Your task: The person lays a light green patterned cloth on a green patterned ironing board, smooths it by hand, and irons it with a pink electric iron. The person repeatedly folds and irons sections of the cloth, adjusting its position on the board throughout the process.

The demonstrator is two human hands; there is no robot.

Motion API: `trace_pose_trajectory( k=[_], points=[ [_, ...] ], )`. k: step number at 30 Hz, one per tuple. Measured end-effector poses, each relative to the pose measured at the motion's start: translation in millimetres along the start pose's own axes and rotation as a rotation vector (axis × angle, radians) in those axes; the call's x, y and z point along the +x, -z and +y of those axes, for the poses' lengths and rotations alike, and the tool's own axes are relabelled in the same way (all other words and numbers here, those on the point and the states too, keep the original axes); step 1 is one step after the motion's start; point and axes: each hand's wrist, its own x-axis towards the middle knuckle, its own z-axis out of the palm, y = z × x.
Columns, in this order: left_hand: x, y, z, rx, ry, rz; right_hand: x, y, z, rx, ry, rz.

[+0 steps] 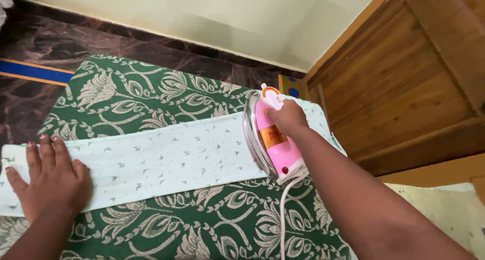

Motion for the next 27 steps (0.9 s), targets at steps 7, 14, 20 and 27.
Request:
trace_pose_trajectory(
  k=[7,14,20,27],
  points=[
    [-3,1,0,-0.04,0.015,-0.004,-26,-3,7,0.096,-0.031,-0.171],
    [-2,6,5,-0.073,-0.002,0.004,-73,-23,-12,0.095,0.431,-0.366],
    [6,3,-3,-0.048,-0.09,-0.029,-117,-42,-77,-0.103,0.621,-0.559],
    [21,-2,-30,-0.014,-0.301,-0.126,-155,-74,-152,-0.22,0.855,-0.668]
  ],
)
